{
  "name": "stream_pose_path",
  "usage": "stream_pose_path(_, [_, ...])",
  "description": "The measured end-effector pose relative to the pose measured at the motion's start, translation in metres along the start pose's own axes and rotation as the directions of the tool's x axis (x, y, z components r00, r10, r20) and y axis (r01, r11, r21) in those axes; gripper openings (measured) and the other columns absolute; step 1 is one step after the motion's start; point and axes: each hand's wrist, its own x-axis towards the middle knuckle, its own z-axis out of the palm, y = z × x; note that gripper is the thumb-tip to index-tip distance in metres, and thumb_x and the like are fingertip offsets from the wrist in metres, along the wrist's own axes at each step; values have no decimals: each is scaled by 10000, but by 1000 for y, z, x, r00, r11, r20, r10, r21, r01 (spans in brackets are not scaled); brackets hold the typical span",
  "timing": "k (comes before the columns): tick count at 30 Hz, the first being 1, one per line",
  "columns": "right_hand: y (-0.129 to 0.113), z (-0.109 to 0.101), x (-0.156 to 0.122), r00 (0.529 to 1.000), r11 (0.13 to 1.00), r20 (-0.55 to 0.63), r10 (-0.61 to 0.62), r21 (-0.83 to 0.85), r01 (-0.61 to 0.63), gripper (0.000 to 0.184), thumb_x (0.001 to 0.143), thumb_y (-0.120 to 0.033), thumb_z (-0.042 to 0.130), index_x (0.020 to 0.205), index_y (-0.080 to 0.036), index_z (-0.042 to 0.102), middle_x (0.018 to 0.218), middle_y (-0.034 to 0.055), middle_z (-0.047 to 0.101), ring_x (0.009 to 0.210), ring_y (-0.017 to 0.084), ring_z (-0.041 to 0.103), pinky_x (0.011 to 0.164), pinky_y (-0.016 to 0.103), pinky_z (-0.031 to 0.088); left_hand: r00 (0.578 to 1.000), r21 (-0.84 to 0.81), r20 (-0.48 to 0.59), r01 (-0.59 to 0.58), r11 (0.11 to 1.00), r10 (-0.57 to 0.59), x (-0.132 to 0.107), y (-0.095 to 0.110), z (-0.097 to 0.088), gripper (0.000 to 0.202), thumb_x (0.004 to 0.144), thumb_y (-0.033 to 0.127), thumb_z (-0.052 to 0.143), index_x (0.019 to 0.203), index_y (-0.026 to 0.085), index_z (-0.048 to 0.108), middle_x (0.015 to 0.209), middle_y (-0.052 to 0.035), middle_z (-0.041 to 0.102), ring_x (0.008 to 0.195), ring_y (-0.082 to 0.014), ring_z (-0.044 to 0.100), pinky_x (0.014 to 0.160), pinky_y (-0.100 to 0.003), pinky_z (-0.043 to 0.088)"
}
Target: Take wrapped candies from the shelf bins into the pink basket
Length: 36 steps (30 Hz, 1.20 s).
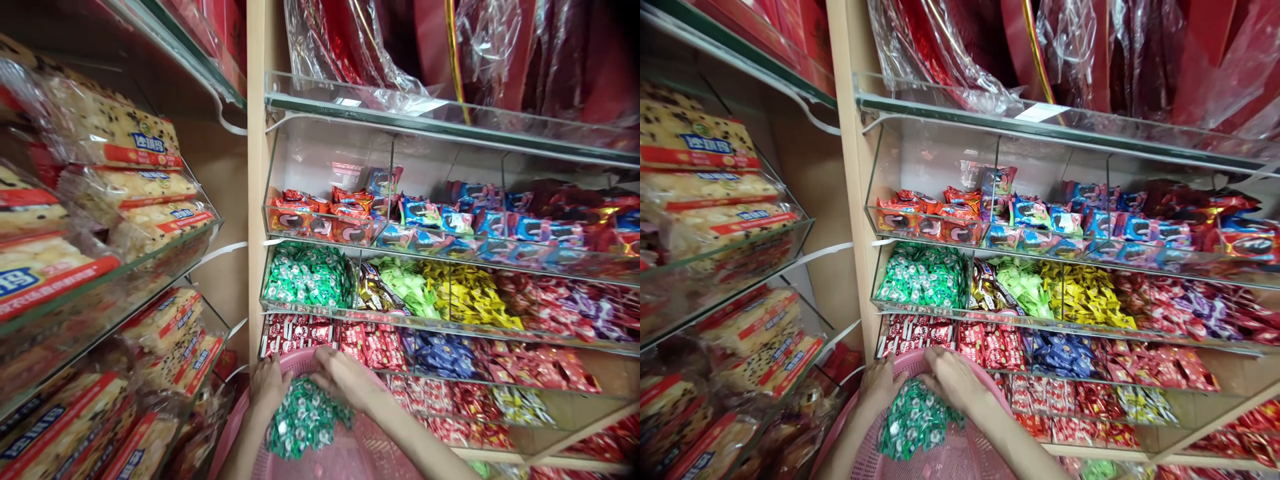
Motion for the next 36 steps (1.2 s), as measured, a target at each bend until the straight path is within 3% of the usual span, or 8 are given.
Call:
stream_pose_path(4, [-16,-53,31,973,994,-232,-8,108,34,60,870,-236,440,857,-203,488,786,5,558,659,124,505,582,230,333,1000,3,-11,-10,1000,10,0,-1,1,495,829,373,431,1215,68,485,1116,-154,602,1032,-265,543,895,-366,376])
stream_pose_path(7, [-14,-73,61,911,998,-410,46,63,-22,32,840,-212,474,867,-197,484,832,26,548,763,155,504,648,250,361,1000,3,-4,-12,1000,12,1,-1,1,479,830,373,426,1202,78,493,1096,-150,611,1018,-259,550,884,-362,381])
stream_pose_path(10, [-8,-77,88,865,985,-485,130,-39,-170,113,809,-244,531,894,-188,482,915,67,546,883,206,486,740,304,378,1000,8,-7,-19,1000,19,3,-3,2,486,832,377,413,1208,78,487,1102,-153,609,1023,-255,549,892,-359,376])
stream_pose_path(17, [-4,-70,109,867,937,-426,260,-107,-334,184,778,-234,566,927,-187,467,941,82,578,879,222,491,726,320,366,1000,11,-2,-10,1000,11,5,-6,2,492,831,374,403,1218,78,478,1140,-153,593,1042,-247,545,889,-339,384])
stream_pose_path(23, [-2,-75,96,851,965,-478,217,-26,-260,145,796,-177,501,937,-190,468,916,61,575,847,200,484,714,301,355,1000,28,-5,-5,1000,5,3,-4,0,480,827,386,409,1190,83,498,1122,-152,602,1034,-249,548,886,-332,384])
stream_pose_path(28, [-19,-74,54,867,991,-496,51,130,16,135,821,-177,473,954,-199,472,950,50,557,887,187,471,767,297,368,1000,23,-13,-20,1000,20,4,-4,2,498,835,404,404,1196,72,492,1099,-160,610,1031,-257,547,869,-333,384])
stream_pose_path(32, [-24,-48,22,927,927,-369,60,365,85,123,811,-195,511,930,-208,481,931,24,560,873,163,488,759,275,381,1000,-15,-3,7,1000,-7,4,-4,3,529,848,461,365,1198,85,490,1097,-159,608,1010,-252,558,843,-333,389])
stream_pose_path(36, [-1,-1,6,961,896,-233,147,443,-29,119,782,-190,543,886,-205,485,873,2,559,805,145,498,694,246,376,999,-24,-26,21,999,-21,2,-2,3,550,867,515,274,1138,110,529,1047,-149,630,972,-260,573,817,-342,394])
